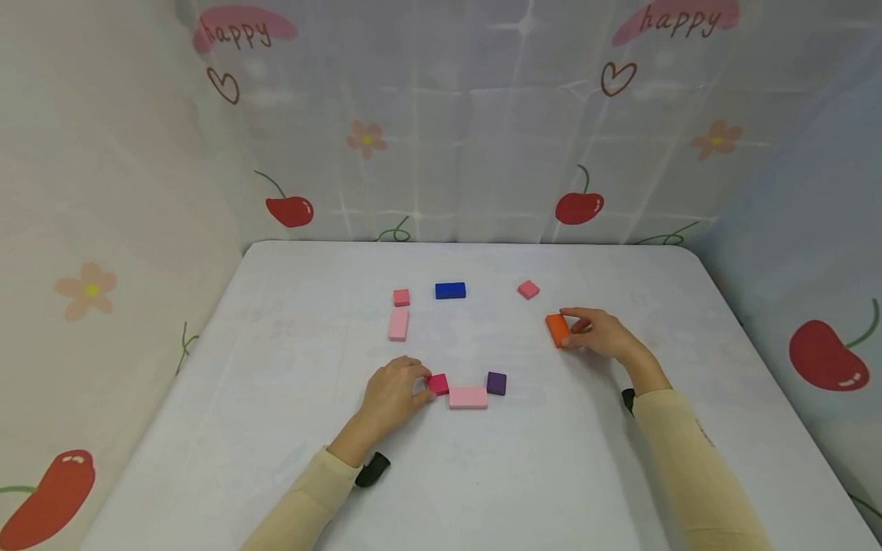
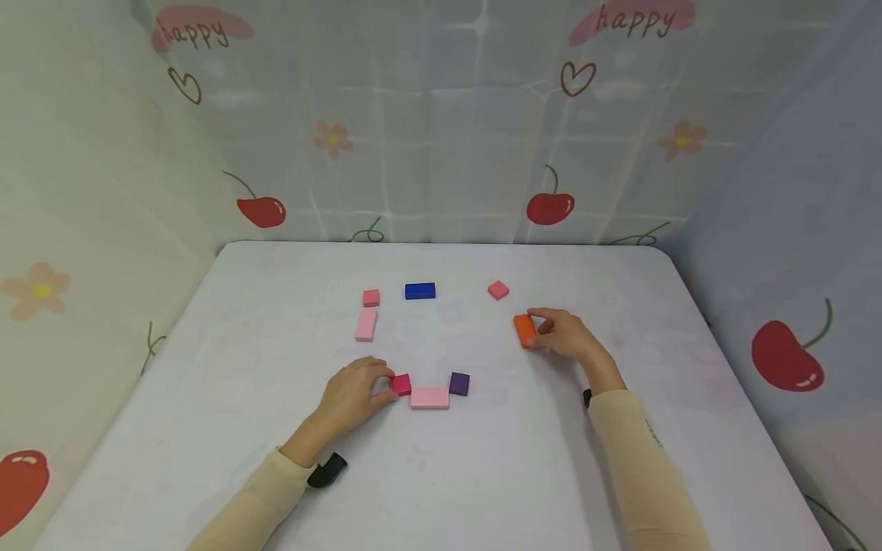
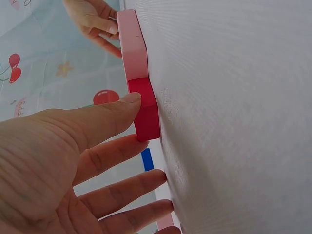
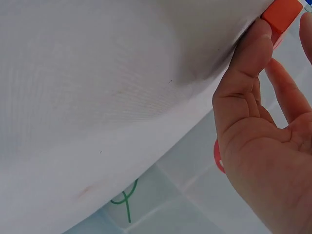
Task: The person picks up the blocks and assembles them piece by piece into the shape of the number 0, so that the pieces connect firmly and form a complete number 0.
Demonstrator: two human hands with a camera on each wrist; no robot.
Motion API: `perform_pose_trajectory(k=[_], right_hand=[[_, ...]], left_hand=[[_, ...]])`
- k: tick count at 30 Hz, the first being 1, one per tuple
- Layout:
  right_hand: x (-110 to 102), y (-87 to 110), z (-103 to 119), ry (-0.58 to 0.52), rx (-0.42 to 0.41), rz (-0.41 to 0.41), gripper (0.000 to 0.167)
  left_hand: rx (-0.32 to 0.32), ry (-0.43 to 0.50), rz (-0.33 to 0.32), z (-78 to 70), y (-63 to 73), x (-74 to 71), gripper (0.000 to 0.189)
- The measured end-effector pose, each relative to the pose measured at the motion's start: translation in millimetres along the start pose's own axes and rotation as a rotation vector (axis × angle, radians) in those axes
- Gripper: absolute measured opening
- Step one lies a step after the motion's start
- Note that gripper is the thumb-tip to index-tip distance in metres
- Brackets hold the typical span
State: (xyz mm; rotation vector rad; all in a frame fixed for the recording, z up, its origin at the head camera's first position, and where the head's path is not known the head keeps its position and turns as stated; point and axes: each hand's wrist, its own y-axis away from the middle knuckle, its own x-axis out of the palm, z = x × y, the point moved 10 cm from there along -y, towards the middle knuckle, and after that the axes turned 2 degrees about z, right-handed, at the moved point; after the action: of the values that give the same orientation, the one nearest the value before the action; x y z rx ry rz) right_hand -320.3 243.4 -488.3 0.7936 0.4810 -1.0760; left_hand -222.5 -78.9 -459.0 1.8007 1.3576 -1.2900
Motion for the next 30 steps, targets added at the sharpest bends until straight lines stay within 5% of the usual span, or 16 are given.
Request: perform_pose_trajectory(k=[30], right_hand=[[27.4,-2.5,39.7,-0.004,-0.096,-0.034,0.06]], left_hand=[[0.009,-0.014,-0.005,1.4,-0.2,0.4,0.027]])
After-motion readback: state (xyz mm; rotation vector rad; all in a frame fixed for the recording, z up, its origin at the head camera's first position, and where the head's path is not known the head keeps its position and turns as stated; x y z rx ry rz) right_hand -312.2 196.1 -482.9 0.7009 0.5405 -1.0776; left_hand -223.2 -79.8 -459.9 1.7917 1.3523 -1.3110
